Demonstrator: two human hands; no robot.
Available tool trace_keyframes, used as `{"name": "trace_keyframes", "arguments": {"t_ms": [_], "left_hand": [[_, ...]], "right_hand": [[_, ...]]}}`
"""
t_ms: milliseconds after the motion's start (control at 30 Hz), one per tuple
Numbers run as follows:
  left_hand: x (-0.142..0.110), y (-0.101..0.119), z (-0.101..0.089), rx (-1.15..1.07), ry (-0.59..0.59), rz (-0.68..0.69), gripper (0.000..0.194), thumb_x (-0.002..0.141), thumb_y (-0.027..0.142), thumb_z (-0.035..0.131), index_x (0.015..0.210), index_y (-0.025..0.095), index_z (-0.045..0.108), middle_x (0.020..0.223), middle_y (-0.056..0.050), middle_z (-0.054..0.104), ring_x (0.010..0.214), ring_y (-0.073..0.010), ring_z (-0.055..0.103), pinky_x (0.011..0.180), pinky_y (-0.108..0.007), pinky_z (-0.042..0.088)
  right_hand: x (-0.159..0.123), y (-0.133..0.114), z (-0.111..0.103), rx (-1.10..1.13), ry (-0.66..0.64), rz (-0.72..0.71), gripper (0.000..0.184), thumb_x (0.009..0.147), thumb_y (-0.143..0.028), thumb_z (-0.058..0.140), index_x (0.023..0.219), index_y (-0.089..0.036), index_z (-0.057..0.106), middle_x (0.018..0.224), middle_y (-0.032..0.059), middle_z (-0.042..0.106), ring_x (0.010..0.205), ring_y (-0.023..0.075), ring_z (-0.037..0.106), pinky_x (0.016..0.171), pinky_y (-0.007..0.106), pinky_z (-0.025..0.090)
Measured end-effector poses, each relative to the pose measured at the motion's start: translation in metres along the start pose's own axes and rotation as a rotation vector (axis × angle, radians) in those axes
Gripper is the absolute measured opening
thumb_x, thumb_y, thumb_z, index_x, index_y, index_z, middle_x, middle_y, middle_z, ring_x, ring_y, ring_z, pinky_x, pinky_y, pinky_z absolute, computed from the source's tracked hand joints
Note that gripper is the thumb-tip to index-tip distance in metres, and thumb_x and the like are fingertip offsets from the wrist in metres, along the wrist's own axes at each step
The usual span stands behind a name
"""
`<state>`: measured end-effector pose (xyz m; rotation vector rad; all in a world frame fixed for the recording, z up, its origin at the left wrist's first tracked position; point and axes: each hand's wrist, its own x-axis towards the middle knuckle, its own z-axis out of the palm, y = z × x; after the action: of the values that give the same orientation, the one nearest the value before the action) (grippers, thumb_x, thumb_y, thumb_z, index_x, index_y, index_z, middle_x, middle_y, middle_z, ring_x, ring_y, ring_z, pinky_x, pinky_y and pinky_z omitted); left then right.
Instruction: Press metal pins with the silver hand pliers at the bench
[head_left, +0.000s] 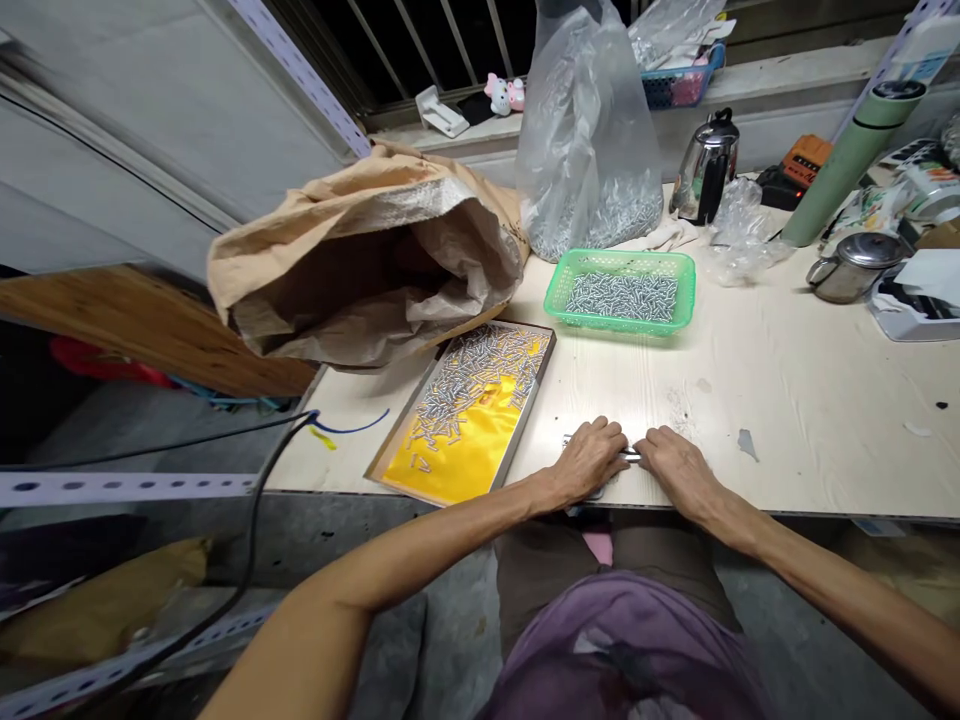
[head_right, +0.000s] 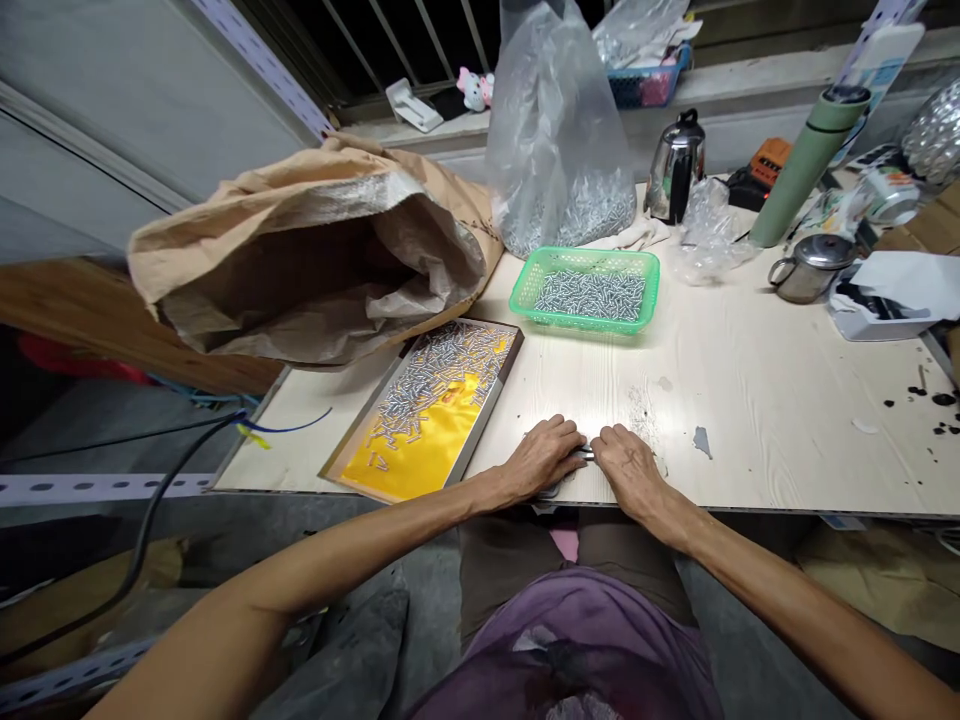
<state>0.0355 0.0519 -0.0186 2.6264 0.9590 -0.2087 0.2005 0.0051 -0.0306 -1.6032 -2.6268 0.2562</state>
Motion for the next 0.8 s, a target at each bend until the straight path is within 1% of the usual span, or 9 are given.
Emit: {"name": "trace_keyframes", "arguments": {"t_ms": [133, 233, 300, 367, 433, 500, 600, 667, 800], "left_hand": [[-0.001, -0.001, 0.004, 0.015, 0.054, -0.010, 0.019, 0.088, 0.032, 0.055, 0.097, 0.015, 0.057, 0.095, -0.008, 0.059, 0.093, -0.0229, 0.052, 0.075, -0.034, 0.044], [-0.009, 0.004, 0.019, 0.011, 0.183, -0.049, 0.037, 0.086, 0.031, 0.057, 0.116, 0.012, 0.050, 0.113, -0.014, 0.058, 0.105, -0.0267, 0.053, 0.084, -0.039, 0.046], [-0.018, 0.013, 0.035, -0.011, 0.290, -0.016, 0.043, 0.088, 0.028, 0.052, 0.126, 0.011, 0.042, 0.128, -0.018, 0.051, 0.121, -0.0288, 0.046, 0.095, -0.043, 0.042], [-0.026, 0.025, 0.052, -0.049, 0.355, 0.061, 0.045, 0.091, 0.031, 0.047, 0.131, 0.014, 0.038, 0.137, -0.018, 0.045, 0.133, -0.0281, 0.035, 0.103, -0.045, 0.036], [-0.031, 0.035, 0.063, -0.095, 0.371, 0.120, 0.047, 0.092, 0.037, 0.046, 0.133, 0.016, 0.038, 0.137, -0.016, 0.046, 0.135, -0.0266, 0.033, 0.107, -0.046, 0.032], [-0.033, 0.043, 0.067, -0.130, 0.365, 0.131, 0.047, 0.091, 0.042, 0.046, 0.130, 0.016, 0.041, 0.134, -0.015, 0.050, 0.133, -0.0256, 0.036, 0.109, -0.047, 0.030], [-0.033, 0.046, 0.063, -0.168, 0.346, 0.114, 0.047, 0.091, 0.044, 0.046, 0.128, 0.015, 0.044, 0.133, -0.015, 0.051, 0.132, -0.0250, 0.038, 0.110, -0.047, 0.028], [-0.033, 0.046, 0.060, -0.198, 0.329, 0.115, 0.049, 0.091, 0.044, 0.046, 0.129, 0.014, 0.044, 0.134, -0.015, 0.050, 0.133, -0.0254, 0.037, 0.110, -0.047, 0.028], [-0.034, 0.047, 0.064, -0.278, 0.256, 0.078, 0.050, 0.089, 0.043, 0.050, 0.129, 0.013, 0.046, 0.131, -0.016, 0.053, 0.127, -0.0285, 0.044, 0.106, -0.046, 0.035]], "right_hand": [[0.000, 0.006, -0.004, 0.006, 0.014, -0.012, 0.011, 0.082, -0.011, 0.056, 0.091, -0.017, 0.060, 0.086, 0.0066, 0.059, 0.082, 0.0207, 0.052, 0.069, 0.031, 0.041], [0.000, 0.020, -0.010, 0.105, 0.037, -0.084, 0.036, 0.077, -0.025, 0.067, 0.109, -0.016, 0.055, 0.099, 0.0091, 0.060, 0.091, 0.0232, 0.052, 0.076, 0.033, 0.043], [0.002, 0.030, -0.012, 0.177, 0.043, -0.110, 0.038, 0.081, -0.029, 0.063, 0.115, -0.016, 0.053, 0.102, 0.0096, 0.060, 0.093, 0.0226, 0.052, 0.078, 0.033, 0.043], [0.008, 0.039, -0.012, 0.179, 0.047, -0.059, 0.025, 0.087, -0.024, 0.053, 0.111, -0.016, 0.056, 0.099, 0.0093, 0.061, 0.092, 0.0215, 0.053, 0.077, 0.032, 0.041], [0.019, 0.045, -0.012, 0.122, 0.032, 0.015, 0.017, 0.089, -0.020, 0.048, 0.098, -0.016, 0.061, 0.092, 0.0086, 0.061, 0.088, 0.0209, 0.052, 0.075, 0.032, 0.039], [0.033, 0.046, -0.016, 0.045, 0.014, 0.066, 0.016, 0.089, -0.021, 0.048, 0.089, -0.016, 0.063, 0.089, 0.0085, 0.062, 0.087, 0.0213, 0.051, 0.074, 0.032, 0.036], [0.051, 0.033, -0.025, -0.071, 0.012, 0.097, 0.014, 0.088, -0.020, 0.051, 0.090, -0.016, 0.065, 0.092, 0.0096, 0.062, 0.090, 0.0225, 0.049, 0.076, 0.034, 0.033], [0.058, 0.014, -0.028, -0.092, 0.004, -0.005, 0.014, 0.087, -0.019, 0.054, 0.095, -0.018, 0.065, 0.097, 0.0092, 0.062, 0.092, 0.0223, 0.048, 0.077, 0.034, 0.032], [0.067, -0.032, -0.023, -0.026, -0.058, -0.407, 0.012, 0.087, -0.023, 0.056, 0.093, -0.025, 0.066, 0.101, 0.0051, 0.060, 0.098, 0.0205, 0.046, 0.074, 0.032, 0.032]]}}
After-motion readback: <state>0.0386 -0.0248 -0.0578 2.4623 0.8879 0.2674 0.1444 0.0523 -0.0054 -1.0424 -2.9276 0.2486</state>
